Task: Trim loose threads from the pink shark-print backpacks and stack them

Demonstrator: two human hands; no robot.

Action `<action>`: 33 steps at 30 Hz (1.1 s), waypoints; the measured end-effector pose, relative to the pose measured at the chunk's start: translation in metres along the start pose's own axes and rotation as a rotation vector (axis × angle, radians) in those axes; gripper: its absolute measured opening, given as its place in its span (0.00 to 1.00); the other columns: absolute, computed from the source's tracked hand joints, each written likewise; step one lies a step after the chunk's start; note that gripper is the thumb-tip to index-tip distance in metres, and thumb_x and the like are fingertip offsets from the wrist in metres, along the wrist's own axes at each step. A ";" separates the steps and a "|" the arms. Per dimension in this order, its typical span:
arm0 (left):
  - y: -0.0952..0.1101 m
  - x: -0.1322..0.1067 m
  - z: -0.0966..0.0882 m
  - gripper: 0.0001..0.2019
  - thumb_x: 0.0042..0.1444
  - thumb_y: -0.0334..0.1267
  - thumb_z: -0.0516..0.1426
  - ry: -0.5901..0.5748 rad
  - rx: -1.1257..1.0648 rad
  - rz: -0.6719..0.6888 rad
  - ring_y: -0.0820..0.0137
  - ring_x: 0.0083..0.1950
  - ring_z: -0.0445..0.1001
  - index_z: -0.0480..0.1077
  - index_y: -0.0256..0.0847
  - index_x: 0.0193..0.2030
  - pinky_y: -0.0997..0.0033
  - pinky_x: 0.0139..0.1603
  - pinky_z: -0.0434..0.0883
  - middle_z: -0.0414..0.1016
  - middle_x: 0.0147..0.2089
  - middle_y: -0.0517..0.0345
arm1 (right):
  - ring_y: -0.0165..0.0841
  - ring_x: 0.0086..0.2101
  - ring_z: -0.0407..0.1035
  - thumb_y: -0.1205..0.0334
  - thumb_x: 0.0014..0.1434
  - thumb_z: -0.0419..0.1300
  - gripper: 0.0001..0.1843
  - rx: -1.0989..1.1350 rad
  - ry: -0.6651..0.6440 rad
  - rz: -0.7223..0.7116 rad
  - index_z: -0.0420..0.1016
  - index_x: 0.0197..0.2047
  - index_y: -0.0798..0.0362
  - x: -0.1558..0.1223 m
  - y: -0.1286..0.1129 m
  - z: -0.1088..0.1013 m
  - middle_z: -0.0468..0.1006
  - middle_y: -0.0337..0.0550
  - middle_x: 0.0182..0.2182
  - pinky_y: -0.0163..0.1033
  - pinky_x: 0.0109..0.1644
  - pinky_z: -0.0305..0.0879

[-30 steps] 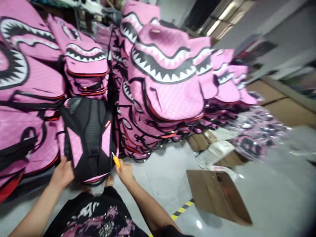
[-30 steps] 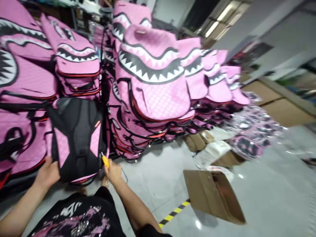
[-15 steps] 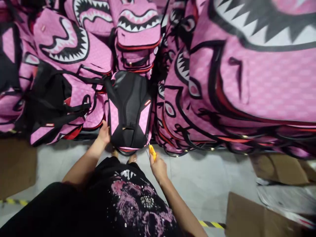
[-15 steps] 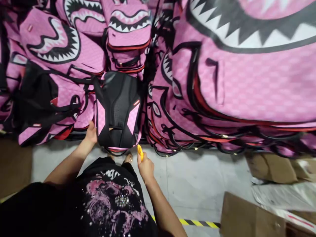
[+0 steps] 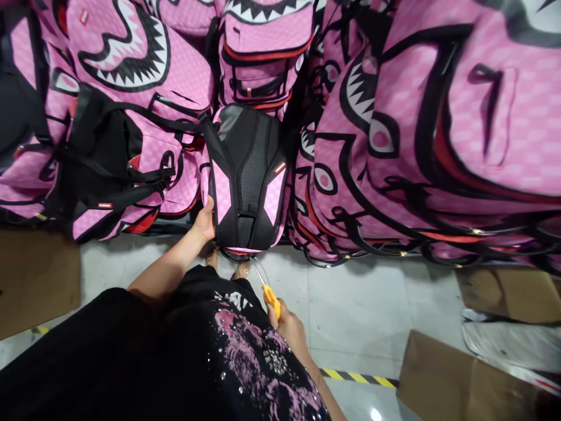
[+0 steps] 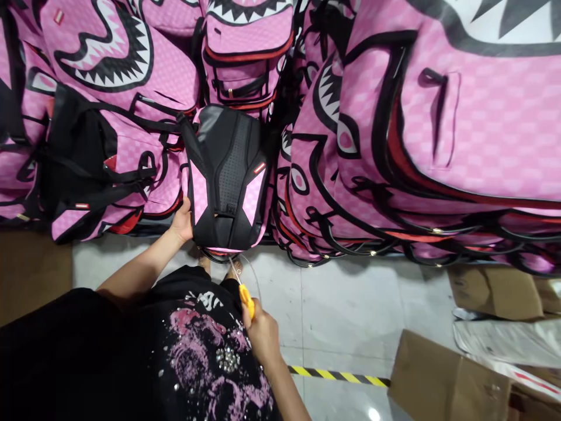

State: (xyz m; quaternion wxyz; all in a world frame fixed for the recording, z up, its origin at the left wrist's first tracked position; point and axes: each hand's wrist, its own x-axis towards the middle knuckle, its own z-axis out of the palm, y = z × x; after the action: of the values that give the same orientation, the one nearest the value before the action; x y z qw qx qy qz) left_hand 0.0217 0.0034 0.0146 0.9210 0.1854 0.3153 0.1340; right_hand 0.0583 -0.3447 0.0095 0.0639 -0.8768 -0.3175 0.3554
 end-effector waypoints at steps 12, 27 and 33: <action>-0.038 -0.088 0.000 0.30 0.56 0.41 0.62 0.197 1.321 0.537 0.51 0.73 0.54 0.64 0.43 0.66 0.44 0.73 0.51 0.61 0.70 0.43 | 0.41 0.37 0.79 0.50 0.70 0.44 0.22 0.012 -0.065 0.133 0.71 0.55 0.52 0.031 -0.058 0.011 0.83 0.51 0.35 0.37 0.35 0.63; -0.108 0.052 -0.084 0.40 0.48 0.52 0.60 -0.324 1.822 1.030 0.37 0.70 0.58 0.54 0.70 0.69 0.27 0.60 0.61 0.49 0.75 0.61 | 0.52 0.41 0.79 0.49 0.63 0.47 0.27 0.295 0.257 0.233 0.77 0.56 0.49 0.081 -0.030 0.072 0.84 0.54 0.39 0.52 0.42 0.74; -0.067 0.020 -0.018 0.35 0.49 0.27 0.50 -0.247 1.850 0.855 0.49 0.43 0.79 0.67 0.55 0.65 0.44 0.51 0.71 0.81 0.41 0.49 | 0.45 0.45 0.78 0.49 0.65 0.43 0.26 0.422 0.181 0.054 0.78 0.51 0.50 0.065 -0.027 0.026 0.83 0.51 0.43 0.44 0.46 0.71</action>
State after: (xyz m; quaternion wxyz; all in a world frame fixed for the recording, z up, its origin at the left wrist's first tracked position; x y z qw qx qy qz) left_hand 0.0342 -0.0445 -0.0380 0.3188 0.9321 0.1059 0.1354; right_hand 0.0629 -0.2875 -0.0381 0.2646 -0.8805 -0.2056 0.3354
